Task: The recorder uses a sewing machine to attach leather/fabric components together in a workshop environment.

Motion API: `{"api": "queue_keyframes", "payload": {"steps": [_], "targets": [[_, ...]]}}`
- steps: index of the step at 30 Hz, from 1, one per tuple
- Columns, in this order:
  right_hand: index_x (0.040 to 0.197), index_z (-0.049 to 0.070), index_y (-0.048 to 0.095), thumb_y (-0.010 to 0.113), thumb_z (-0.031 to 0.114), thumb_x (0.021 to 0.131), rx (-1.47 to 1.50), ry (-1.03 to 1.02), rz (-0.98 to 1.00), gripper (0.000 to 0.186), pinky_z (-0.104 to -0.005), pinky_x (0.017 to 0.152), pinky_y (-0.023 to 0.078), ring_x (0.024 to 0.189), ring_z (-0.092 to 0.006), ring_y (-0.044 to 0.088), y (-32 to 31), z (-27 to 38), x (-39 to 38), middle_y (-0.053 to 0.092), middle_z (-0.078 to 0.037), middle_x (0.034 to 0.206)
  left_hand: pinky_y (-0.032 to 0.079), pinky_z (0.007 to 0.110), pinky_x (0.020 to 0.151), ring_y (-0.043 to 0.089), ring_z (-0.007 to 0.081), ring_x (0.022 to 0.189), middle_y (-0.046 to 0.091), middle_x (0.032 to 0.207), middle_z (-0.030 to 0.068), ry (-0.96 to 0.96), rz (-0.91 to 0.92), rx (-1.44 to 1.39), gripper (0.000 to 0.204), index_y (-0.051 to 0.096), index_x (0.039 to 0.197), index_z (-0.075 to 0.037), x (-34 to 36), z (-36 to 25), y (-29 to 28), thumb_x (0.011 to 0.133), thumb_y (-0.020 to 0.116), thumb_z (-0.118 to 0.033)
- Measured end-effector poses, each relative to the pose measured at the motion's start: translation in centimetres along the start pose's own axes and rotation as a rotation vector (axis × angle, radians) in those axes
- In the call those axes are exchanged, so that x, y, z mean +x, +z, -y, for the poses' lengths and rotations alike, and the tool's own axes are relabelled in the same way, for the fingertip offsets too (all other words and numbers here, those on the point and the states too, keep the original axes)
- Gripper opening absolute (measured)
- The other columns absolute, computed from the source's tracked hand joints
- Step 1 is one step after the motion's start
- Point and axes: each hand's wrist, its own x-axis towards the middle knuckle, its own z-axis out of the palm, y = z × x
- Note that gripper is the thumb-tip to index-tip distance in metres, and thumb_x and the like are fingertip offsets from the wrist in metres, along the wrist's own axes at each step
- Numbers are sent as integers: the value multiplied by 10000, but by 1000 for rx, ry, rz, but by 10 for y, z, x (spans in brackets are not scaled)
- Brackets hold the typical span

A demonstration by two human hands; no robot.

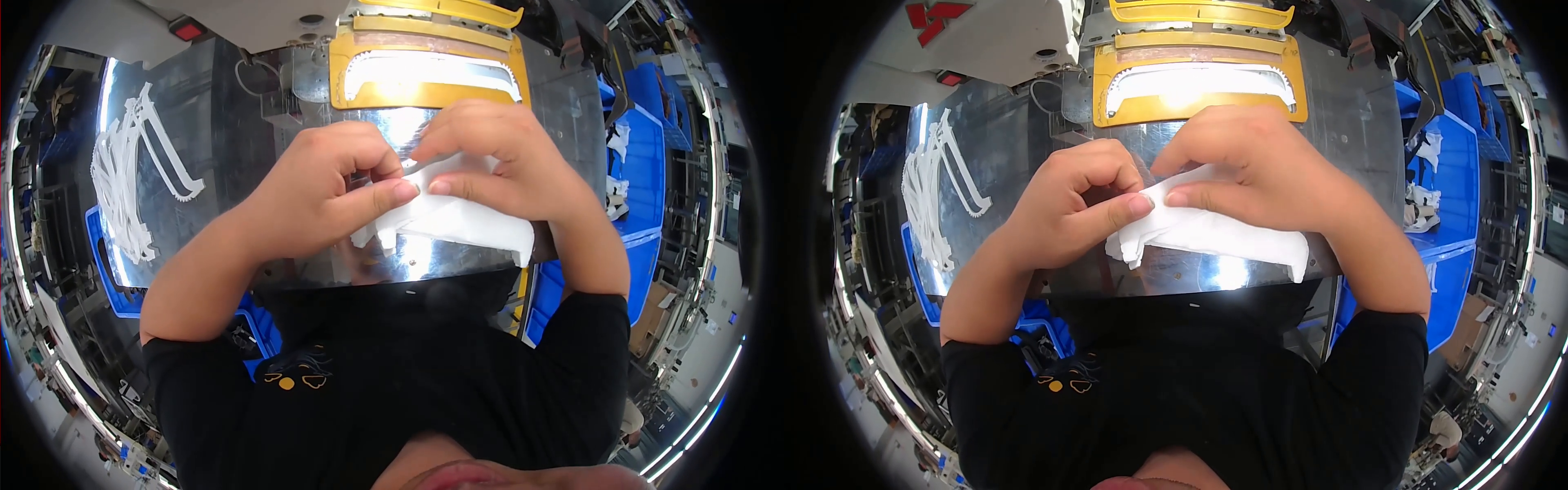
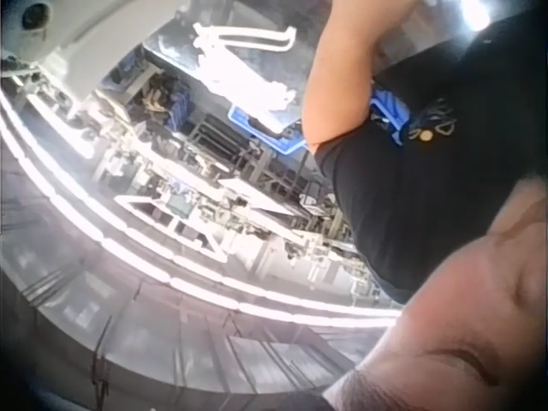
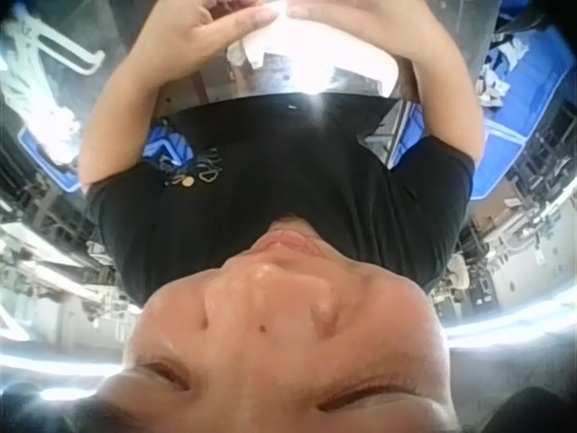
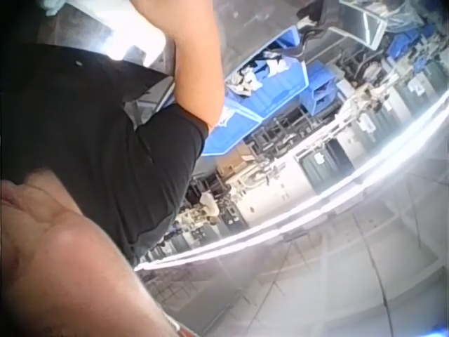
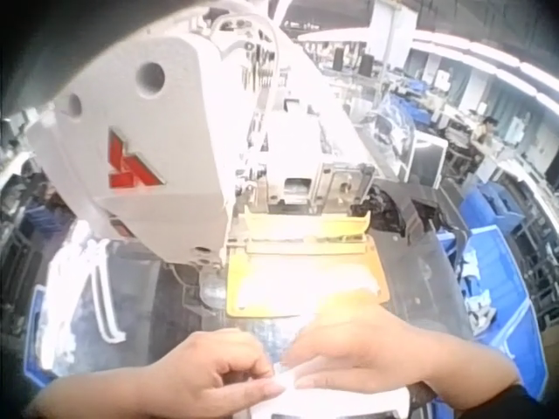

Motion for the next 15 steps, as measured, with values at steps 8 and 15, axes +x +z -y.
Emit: {"api": "queue_keyframes", "payload": {"steps": [8, 15], "targets": [[974, 46, 755, 829, 76, 906, 124, 28, 95, 106, -376, 856, 575, 937, -280, 745, -18, 2, -3, 763, -95, 951, 505, 372, 904, 616, 247, 996, 651, 1035, 79, 135, 129, 1, 233, 765, 967, -22, 1, 10, -7, 1040, 724, -239], [1011, 22, 734, 781, 92, 991, 363, 152, -194, 88, -263, 764, 523, 838, -112, 696, -39, 10, -22, 749, -45, 916, 503, 386, 920, 607, 275, 1046, 641, 1101, 103, 167, 106, 285, 269, 812, 1078, -70, -7, 2, 0, 893, 879, -254]]}}
